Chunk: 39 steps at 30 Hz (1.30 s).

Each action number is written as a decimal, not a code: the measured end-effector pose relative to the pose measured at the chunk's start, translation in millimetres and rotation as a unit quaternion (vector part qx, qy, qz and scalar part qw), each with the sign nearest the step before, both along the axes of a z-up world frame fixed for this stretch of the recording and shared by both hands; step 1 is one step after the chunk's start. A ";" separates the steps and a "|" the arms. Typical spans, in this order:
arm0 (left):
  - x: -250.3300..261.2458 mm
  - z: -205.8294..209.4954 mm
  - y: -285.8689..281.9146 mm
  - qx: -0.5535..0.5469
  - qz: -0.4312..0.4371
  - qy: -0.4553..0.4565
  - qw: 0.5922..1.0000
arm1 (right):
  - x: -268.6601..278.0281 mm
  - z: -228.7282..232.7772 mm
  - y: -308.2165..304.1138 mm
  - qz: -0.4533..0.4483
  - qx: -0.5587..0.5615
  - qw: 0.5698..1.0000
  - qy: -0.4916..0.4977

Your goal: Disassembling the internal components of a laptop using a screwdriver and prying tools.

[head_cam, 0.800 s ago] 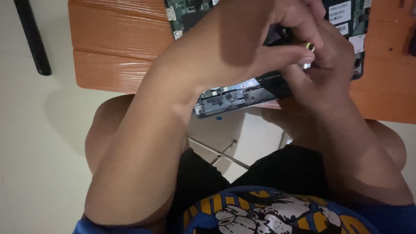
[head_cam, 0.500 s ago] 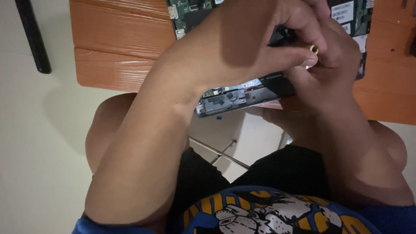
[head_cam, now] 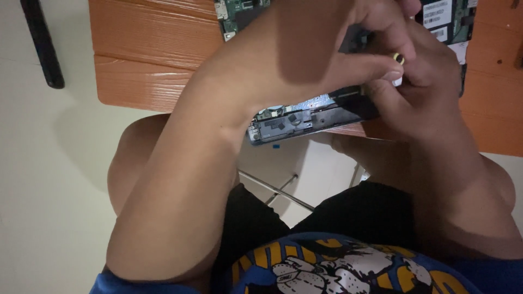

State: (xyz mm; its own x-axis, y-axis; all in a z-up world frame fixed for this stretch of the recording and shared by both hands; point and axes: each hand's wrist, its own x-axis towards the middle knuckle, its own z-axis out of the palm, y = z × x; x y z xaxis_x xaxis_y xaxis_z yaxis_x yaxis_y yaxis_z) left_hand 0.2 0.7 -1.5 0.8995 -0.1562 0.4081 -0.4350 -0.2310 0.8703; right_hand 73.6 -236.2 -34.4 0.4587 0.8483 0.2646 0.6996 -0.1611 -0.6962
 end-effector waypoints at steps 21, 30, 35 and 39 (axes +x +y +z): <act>-0.8 0.7 -0.2 -0.008 -0.008 -0.029 1.000 | -2.2 -7.0 3.1 -0.039 0.026 0.999 -0.027; -3.4 4.3 1.2 -0.003 0.005 0.001 1.000 | -4.2 2.3 7.4 -0.038 0.006 0.996 -0.080; -5.5 2.9 2.0 -0.024 0.008 -0.001 1.000 | 0.8 -3.6 3.9 -0.032 0.031 0.999 -0.026; -4.1 5.3 1.8 0.016 0.031 -0.022 0.999 | 0.9 5.0 4.3 -0.004 0.013 0.999 -0.040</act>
State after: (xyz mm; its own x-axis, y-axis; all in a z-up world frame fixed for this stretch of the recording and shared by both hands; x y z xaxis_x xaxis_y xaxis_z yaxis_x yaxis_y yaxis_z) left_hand -3.8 2.5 3.8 0.8891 -0.1133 0.4434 -0.4566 -0.2861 0.8424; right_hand 74.5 -231.9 -29.3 0.4418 0.8372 0.3223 0.7518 -0.1494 -0.6423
